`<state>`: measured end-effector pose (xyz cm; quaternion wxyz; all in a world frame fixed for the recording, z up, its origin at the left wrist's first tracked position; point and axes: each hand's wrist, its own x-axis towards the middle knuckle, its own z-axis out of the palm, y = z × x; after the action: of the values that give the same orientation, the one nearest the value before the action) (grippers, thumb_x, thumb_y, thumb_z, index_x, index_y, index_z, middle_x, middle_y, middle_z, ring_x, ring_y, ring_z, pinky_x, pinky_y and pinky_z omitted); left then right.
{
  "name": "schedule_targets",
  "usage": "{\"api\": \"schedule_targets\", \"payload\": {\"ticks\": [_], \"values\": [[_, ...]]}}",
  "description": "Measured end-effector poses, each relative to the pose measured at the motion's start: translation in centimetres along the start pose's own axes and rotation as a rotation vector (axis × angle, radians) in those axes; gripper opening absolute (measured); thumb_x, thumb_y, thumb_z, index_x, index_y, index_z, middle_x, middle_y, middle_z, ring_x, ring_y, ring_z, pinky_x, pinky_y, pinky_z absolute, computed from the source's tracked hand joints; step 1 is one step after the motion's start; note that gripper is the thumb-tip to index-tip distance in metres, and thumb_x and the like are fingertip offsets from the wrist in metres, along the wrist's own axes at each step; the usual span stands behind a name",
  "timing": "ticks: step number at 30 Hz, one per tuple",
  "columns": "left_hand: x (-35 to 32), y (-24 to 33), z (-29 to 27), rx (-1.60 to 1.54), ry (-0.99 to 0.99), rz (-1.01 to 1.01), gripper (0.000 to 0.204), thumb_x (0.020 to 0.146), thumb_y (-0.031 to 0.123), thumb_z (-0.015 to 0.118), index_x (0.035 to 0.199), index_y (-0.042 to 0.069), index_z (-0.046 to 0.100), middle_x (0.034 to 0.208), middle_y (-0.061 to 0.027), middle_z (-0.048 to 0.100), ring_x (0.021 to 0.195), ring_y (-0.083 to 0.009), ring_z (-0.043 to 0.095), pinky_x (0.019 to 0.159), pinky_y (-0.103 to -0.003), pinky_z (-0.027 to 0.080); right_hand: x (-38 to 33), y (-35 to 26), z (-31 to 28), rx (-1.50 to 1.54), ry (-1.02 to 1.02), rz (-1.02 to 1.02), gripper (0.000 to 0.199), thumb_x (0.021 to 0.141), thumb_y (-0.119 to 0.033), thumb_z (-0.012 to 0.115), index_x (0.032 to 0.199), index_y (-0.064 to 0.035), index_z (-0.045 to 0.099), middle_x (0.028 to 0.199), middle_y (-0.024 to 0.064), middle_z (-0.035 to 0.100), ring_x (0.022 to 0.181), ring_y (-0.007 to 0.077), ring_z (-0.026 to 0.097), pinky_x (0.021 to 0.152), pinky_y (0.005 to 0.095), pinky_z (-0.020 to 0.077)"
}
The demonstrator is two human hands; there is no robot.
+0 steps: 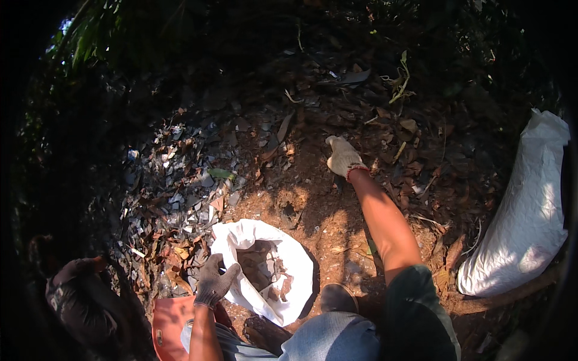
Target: The person sits on the ground and uses gloved hands to pick up debris and place it into a white bag. A second person is visible nearby also collecting debris.
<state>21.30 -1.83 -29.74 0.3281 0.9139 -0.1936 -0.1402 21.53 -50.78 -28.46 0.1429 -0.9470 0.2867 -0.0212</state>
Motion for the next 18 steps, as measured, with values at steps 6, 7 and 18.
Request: {"api": "schedule_targets", "payload": {"ticks": [6, 7, 18], "values": [[-0.3, -1.2, -0.3, -0.076, 0.013, 0.038, 0.040, 0.084, 0.028, 0.083, 0.106, -0.002, 0.068, 0.089, -0.0117, 0.070, 0.079, -0.0206, 0.068, 0.074, -0.035, 0.055, -1.6, -3.1, -0.1, -0.392, -0.313, 0.074, 0.063, 0.088, -0.013, 0.072, 0.147, -0.0143, 0.051, 0.148, 0.0184, 0.047, 0.140, 0.0421, 0.045, 0.107, 0.0563, 0.0477], [-0.2, -0.7, 0.0, -0.083, 0.001, 0.054, 0.041, 0.084, 0.028, 0.083, 0.106, -0.002, 0.068, 0.088, -0.0116, 0.070, 0.078, -0.0212, 0.068, 0.074, -0.035, 0.055, -2.0, -2.4, 0.4, -0.424, -0.277, 0.040, 0.058, 0.089, -0.014, 0.071, 0.144, -0.0140, 0.054, 0.146, 0.0178, 0.049, 0.137, 0.0410, 0.048, 0.104, 0.0556, 0.0487], [0.1, 0.8, -0.7, 0.102, -0.049, 0.073, 0.048, 0.081, 0.042, 0.080, 0.093, -0.002, 0.065, 0.081, -0.0180, 0.066, 0.076, -0.0335, 0.066, 0.071, -0.044, 0.053, -9.2, 0.4, 6.2, -0.569, 0.075, -0.460, 0.013, 0.087, -0.013, 0.062, 0.097, -0.0128, 0.071, 0.109, 0.0070, 0.067, 0.112, 0.0312, 0.062, 0.080, 0.0398, 0.0564]]}}
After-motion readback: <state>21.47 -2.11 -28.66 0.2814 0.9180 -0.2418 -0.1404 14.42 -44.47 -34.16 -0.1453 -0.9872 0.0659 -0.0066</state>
